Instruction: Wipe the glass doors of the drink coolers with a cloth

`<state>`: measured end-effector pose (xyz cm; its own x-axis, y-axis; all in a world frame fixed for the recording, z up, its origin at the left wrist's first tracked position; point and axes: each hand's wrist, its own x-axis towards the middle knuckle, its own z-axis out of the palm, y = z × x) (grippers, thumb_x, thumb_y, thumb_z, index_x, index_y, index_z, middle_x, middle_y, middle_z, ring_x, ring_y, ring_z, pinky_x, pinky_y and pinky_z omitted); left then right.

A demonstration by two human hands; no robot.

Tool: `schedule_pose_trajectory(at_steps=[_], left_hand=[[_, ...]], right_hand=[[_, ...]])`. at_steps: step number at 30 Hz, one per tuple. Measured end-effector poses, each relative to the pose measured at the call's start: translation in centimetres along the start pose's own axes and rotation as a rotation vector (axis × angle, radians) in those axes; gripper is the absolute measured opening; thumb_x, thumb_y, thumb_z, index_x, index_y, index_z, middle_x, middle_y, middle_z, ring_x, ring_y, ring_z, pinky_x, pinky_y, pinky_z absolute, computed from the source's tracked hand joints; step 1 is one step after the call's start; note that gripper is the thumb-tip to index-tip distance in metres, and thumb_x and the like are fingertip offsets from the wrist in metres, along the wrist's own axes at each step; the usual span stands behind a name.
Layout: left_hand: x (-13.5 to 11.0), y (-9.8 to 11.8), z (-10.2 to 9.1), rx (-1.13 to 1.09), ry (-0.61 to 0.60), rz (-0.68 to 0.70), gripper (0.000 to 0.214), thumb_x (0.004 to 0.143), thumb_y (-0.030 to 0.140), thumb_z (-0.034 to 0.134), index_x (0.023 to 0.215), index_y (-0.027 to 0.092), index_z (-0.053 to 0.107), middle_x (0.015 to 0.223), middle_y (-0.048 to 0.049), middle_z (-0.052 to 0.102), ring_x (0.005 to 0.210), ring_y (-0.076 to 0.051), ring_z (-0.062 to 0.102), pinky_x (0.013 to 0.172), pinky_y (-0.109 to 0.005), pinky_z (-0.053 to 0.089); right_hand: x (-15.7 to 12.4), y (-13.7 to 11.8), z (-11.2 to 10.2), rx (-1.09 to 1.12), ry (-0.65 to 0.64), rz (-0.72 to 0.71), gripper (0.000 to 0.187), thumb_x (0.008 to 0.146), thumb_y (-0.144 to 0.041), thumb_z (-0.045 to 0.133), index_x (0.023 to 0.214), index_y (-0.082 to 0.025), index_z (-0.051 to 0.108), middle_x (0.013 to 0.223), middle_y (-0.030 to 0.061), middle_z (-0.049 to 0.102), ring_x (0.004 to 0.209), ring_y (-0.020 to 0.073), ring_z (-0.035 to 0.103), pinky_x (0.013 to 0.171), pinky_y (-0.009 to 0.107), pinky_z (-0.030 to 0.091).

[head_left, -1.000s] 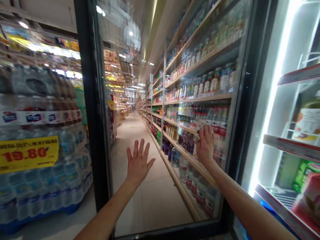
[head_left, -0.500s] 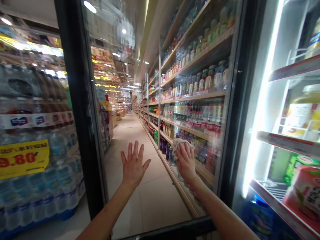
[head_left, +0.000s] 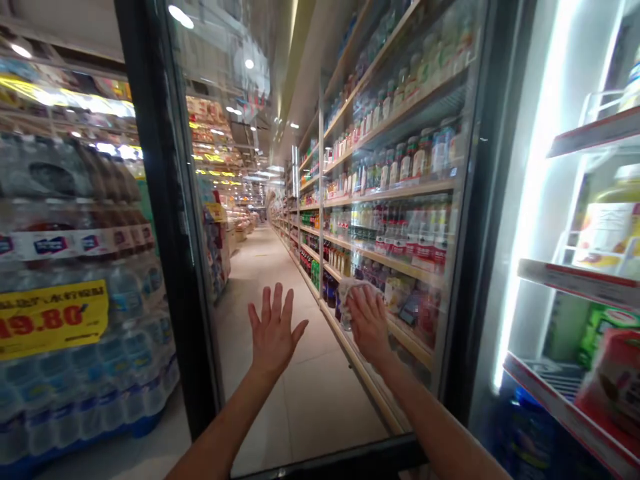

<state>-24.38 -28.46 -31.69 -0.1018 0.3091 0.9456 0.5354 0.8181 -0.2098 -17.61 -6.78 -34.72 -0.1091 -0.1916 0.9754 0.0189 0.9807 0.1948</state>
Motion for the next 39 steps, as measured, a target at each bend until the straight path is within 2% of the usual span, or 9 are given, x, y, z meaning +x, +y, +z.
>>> schedule_pose_trajectory(at_steps=[4,6,13,19,21,26,28,33,39], left_hand=[[-0.2,0.2,0.2,-0.009,-0.027,-0.013,0.065,0.086,0.042,0.048,0.141,0.015,0.027,0.144,-0.0181,0.032,0.139,-0.031,0.013,0.108,-0.06,0.016],[-0.2,0.4,0.3,-0.029,-0.028,-0.03,0.066,0.086,0.042,0.048,0.142,0.015,0.025,0.144,-0.0181,0.03,0.139,-0.031,0.012,0.107,-0.061,0.015],[-0.6,0.5,0.5,0.001,0.007,-0.012,0.07,0.087,0.043,0.047,0.144,0.015,0.018,0.145,-0.0194,0.029,0.139,-0.031,0.01,0.107,-0.06,0.016],[-0.8,0.7,0.5,0.008,0.0,0.002,0.073,0.086,0.044,0.047,0.144,0.013,0.015,0.145,-0.0207,0.027,0.139,-0.032,0.007,0.106,-0.062,0.015],[-0.9,0.8,0.5,-0.008,-0.011,-0.015,0.072,0.086,0.044,0.048,0.144,0.014,0.016,0.146,-0.0204,0.025,0.139,-0.032,0.008,0.107,-0.062,0.014],[-2.5,0.8,0.4,-0.036,-0.089,-0.004,0.068,0.083,0.044,0.053,0.14,0.016,0.029,0.145,-0.0193,0.029,0.138,-0.033,0.013,0.107,-0.061,0.016],[-3.6,0.9,0.4,-0.039,-0.105,0.025,0.063,0.083,0.041,0.054,0.138,0.016,0.035,0.143,-0.0191,0.034,0.138,-0.032,0.015,0.107,-0.061,0.018],[-5.5,1.5,0.7,-0.038,-0.112,0.02,0.053,0.083,0.04,0.053,0.13,0.015,0.047,0.139,-0.0185,0.042,0.138,-0.031,0.017,0.107,-0.06,0.018],[-5.3,1.6,0.4,-0.043,-0.139,0.017,0.052,0.083,0.038,0.053,0.129,0.016,0.047,0.139,-0.0186,0.042,0.138,-0.031,0.019,0.107,-0.059,0.019]], right_hand=[[-2.1,5.3,-1.4,-0.113,0.16,0.319,0.055,0.085,-0.013,0.038,0.139,-0.02,0.033,0.145,0.0132,0.032,0.137,0.0278,0.022,0.104,0.059,0.029],[-2.5,6.2,-1.6,-0.142,0.21,0.437,0.055,0.085,-0.014,0.036,0.14,-0.017,0.031,0.147,0.0158,0.028,0.138,0.0298,0.02,0.102,0.061,0.03],[-3.1,2.5,-1.0,-0.009,-0.007,0.058,0.057,0.085,-0.015,0.043,0.14,-0.024,0.031,0.143,0.0086,0.038,0.139,0.0245,0.019,0.107,0.053,0.029],[-4.6,6.9,-2.0,-0.15,0.199,0.521,0.055,0.085,-0.014,0.036,0.141,-0.013,0.03,0.148,0.0176,0.023,0.138,0.0307,0.019,0.104,0.061,0.028],[-4.4,5.3,-1.5,-0.104,0.16,0.471,0.055,0.086,-0.015,0.036,0.14,-0.015,0.031,0.148,0.016,0.024,0.139,0.031,0.016,0.104,0.061,0.027],[-4.9,1.1,-0.8,0.012,-0.066,0.071,0.052,0.084,-0.013,0.042,0.134,-0.025,0.04,0.144,0.0083,0.036,0.138,0.0265,0.02,0.106,0.055,0.03],[-5.8,2.5,-1.3,-0.033,-0.043,0.105,0.051,0.084,-0.013,0.042,0.133,-0.024,0.041,0.144,0.0092,0.036,0.138,0.027,0.022,0.105,0.056,0.03],[-7.0,5.2,-1.9,-0.155,0.122,0.455,0.053,0.085,-0.015,0.037,0.138,-0.015,0.035,0.148,0.0173,0.025,0.138,0.0319,0.019,0.102,0.061,0.031],[-7.4,-0.5,-0.8,0.024,-0.136,0.058,0.056,0.082,-0.01,0.044,0.136,-0.024,0.037,0.145,0.0082,0.034,0.139,0.0276,0.018,0.106,0.056,0.03]])
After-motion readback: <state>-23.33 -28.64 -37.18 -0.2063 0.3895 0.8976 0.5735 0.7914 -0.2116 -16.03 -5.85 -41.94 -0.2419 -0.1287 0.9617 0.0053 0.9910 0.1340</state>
